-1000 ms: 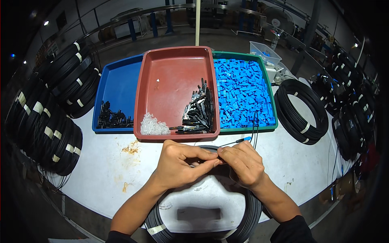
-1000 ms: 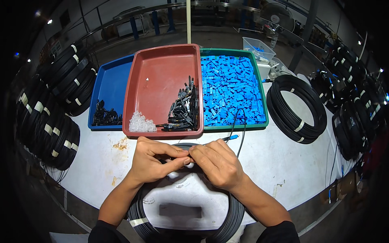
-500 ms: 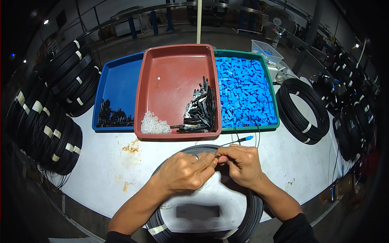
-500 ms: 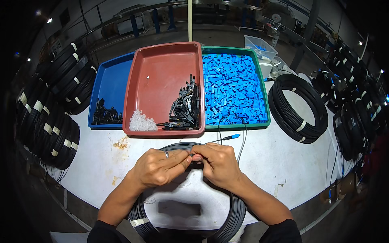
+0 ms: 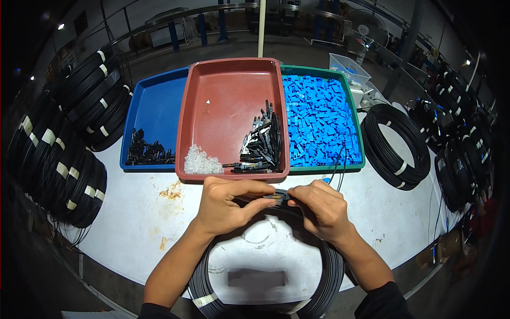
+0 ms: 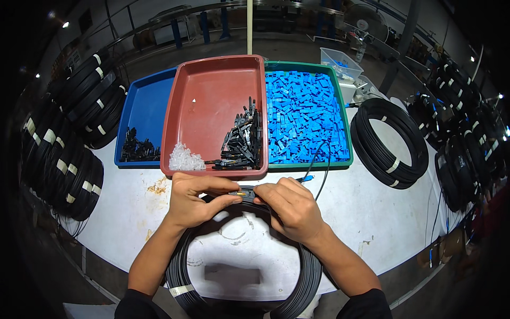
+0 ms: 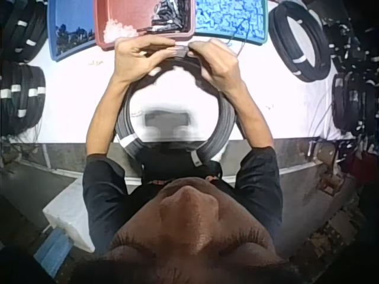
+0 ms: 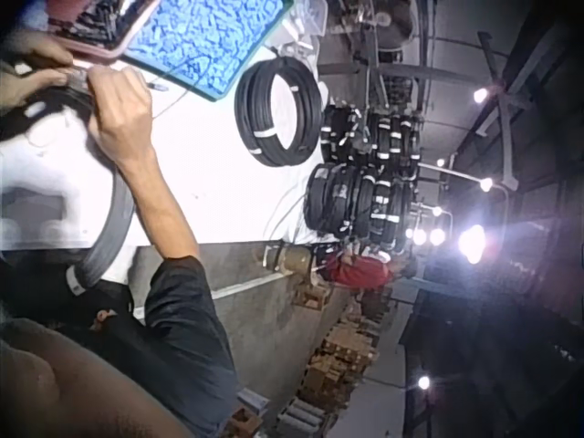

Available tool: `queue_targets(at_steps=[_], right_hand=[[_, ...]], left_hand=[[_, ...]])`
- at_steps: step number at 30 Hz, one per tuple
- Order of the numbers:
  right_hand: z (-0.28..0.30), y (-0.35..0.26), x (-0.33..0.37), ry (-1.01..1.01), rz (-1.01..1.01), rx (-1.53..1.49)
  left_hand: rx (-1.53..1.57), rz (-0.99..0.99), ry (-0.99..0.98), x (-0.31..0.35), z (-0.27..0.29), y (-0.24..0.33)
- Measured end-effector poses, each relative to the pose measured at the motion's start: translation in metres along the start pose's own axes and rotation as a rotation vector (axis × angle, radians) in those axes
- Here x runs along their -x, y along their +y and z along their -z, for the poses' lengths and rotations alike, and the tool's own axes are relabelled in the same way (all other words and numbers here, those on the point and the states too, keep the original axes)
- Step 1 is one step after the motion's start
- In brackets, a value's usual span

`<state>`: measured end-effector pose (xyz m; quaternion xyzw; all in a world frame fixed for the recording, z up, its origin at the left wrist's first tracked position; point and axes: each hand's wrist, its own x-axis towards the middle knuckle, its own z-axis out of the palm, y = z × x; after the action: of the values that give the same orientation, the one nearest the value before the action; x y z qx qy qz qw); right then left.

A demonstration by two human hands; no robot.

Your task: The person assembles connectors onto coiled cables by selecting parts from trays and attaching small components and plastic housings onto the cable ends by hand.

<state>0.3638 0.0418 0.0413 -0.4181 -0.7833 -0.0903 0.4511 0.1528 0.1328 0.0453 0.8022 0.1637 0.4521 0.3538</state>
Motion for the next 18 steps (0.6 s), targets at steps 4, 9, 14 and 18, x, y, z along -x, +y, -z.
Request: queue_targets(at_steps=[4,9,14,18], right_hand=[[0.001,0.005,0.004,-0.005,0.026,-0.032],[0.001,0.006,0.002,-0.029,0.043,-0.077],[0.005,0.006,0.001,-0.078,0.096,-0.098],[0.006,0.008,0.002,-0.122,0.094,-0.107]], left_hand=[[-0.041,-0.018,-0.029,0.0,0.002,0.004],[-0.012,0.013,-0.003,-0.002,0.001,0.011],[-0.062,-0.011,-0.032,-0.003,0.004,0.013],[-0.058,-0.012,-0.026,-0.001,0.002,0.011]])
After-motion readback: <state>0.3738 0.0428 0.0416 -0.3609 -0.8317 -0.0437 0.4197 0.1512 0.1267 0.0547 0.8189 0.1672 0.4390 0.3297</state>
